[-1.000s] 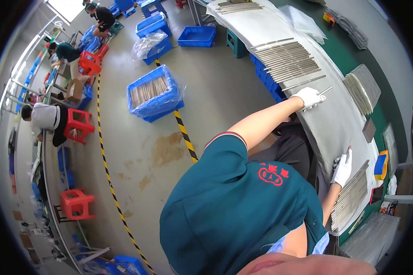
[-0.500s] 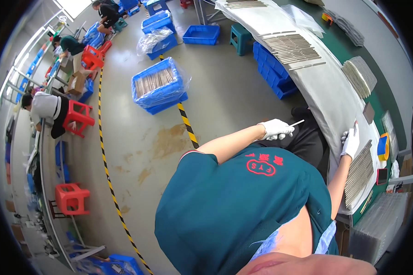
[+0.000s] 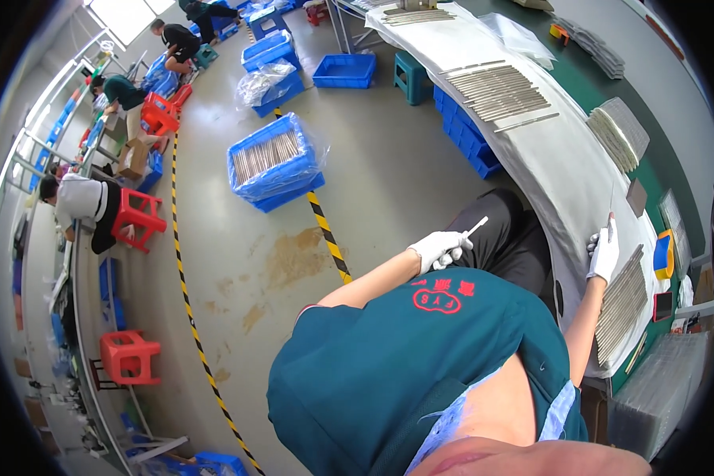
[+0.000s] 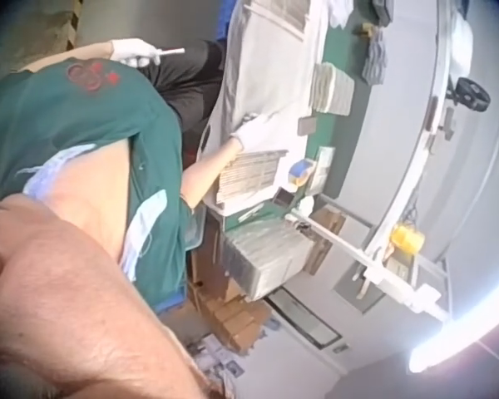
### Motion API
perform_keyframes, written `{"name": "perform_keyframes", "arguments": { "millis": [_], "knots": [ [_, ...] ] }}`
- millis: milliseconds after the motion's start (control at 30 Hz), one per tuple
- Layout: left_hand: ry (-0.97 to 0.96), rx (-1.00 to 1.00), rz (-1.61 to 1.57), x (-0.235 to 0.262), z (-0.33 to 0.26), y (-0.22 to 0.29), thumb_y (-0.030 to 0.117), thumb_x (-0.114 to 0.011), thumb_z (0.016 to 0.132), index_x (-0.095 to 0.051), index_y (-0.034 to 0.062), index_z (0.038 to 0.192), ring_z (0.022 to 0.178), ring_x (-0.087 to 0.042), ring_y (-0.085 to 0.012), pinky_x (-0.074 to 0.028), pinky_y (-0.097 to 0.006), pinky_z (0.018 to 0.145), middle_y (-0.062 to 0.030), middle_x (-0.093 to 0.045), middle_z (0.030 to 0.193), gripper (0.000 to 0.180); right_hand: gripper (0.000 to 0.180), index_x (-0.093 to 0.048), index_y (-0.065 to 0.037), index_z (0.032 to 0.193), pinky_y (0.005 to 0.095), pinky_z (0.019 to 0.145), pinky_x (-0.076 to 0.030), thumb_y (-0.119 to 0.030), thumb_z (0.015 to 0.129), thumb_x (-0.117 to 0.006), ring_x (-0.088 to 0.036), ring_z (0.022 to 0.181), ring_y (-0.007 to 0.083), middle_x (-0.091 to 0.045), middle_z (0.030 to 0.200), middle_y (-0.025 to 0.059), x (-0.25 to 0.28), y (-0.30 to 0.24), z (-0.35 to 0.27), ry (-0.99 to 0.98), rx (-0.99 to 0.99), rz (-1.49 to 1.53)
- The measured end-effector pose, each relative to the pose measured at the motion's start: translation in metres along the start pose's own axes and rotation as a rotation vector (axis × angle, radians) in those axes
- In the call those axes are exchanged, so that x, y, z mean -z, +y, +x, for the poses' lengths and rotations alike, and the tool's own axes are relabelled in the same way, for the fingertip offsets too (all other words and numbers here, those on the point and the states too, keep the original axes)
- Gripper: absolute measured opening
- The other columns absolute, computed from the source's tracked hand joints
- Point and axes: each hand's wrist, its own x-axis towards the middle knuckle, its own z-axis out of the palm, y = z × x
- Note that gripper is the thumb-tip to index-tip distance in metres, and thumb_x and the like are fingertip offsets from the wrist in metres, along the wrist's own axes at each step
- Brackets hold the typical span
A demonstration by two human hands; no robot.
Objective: Filing the ends of thin metal rods at a factory workshop table.
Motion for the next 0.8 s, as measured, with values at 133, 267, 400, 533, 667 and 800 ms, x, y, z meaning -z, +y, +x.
{"name": "perform_keyframes", "arguments": {
  "millis": [133, 267, 400, 533, 667, 800],
  "knots": [
    [-0.016, 0.059, -0.005, 0.003, 0.005, 0.002, 0.028, -0.045, 0.092, -0.056, 0.0027, 0.104, 0.037, -0.031, -0.0022, -0.024, -0.018, 0.030, 0.0044, -0.043, 0.057, 0.031, 0.042, -0.044, -0.017, 0.133, 0.0186, 0.044, -0.034, -0.014, 0.091, -0.040, -0.037, 0.047, 0.0040, -0.044, 0.059, -0.0039, -0.005, -0.011, -0.005, 0.000, -0.027, -0.010],
    [-0.048, 0.037, 0.117, 0.000, 0.014, 0.000, 0.029, -0.051, 0.090, -0.060, 0.0057, 0.098, 0.042, -0.035, -0.0036, -0.029, -0.019, 0.037, 0.0032, -0.048, 0.060, 0.027, 0.041, -0.044, -0.017, 0.133, 0.0180, 0.043, -0.032, -0.014, 0.092, -0.040, -0.036, 0.046, 0.0033, -0.043, 0.059, -0.0044, -0.006, -0.009, -0.005, -0.007, -0.045, -0.018],
    [-0.151, 0.026, 0.282, 0.003, 0.035, -0.007, 0.028, -0.053, 0.089, -0.063, 0.0076, 0.094, 0.048, -0.037, -0.0034, -0.031, -0.018, 0.044, 0.0030, -0.050, 0.062, 0.023, 0.041, -0.045, -0.018, 0.132, 0.0175, 0.044, -0.032, -0.013, 0.092, -0.040, -0.036, 0.047, 0.0031, -0.043, 0.059, -0.0043, -0.009, -0.012, -0.008, 0.008, -0.053, -0.065],
    [-0.082, 0.179, 0.376, 0.004, 0.056, 0.004, 0.031, -0.051, 0.087, -0.063, 0.0077, 0.089, 0.041, -0.034, -0.0059, -0.027, -0.023, 0.037, 0.0028, -0.049, 0.058, 0.026, 0.040, -0.046, -0.017, 0.132, 0.0176, 0.044, -0.032, -0.014, 0.092, -0.039, -0.036, 0.047, 0.0031, -0.043, 0.059, -0.0043, -0.009, -0.019, -0.012, 0.020, -0.084, -0.064],
    [-0.052, 0.220, 0.452, 0.008, 0.083, 0.001, 0.034, -0.053, 0.086, -0.063, 0.0092, 0.093, 0.040, -0.033, -0.0063, -0.025, -0.023, 0.036, 0.0025, -0.050, 0.058, 0.028, 0.039, -0.047, -0.015, 0.131, 0.0174, 0.046, -0.032, -0.015, 0.092, -0.041, -0.037, 0.048, 0.0035, -0.045, 0.061, -0.0044, 0.001, -0.022, -0.020, 0.023, -0.170, -0.044],
    [0.044, 0.215, 0.476, 0.004, 0.070, 0.015, 0.036, -0.057, 0.085, -0.064, 0.0135, 0.090, 0.041, -0.033, -0.0035, -0.025, -0.021, 0.036, 0.0055, -0.048, 0.057, 0.024, 0.038, -0.050, -0.011, 0.128, 0.0187, 0.054, -0.040, -0.016, 0.089, -0.051, -0.043, 0.055, 0.0044, -0.051, 0.065, -0.0020, 0.000, -0.015, -0.018, -0.026, -0.172, 0.090]
  ]
}}
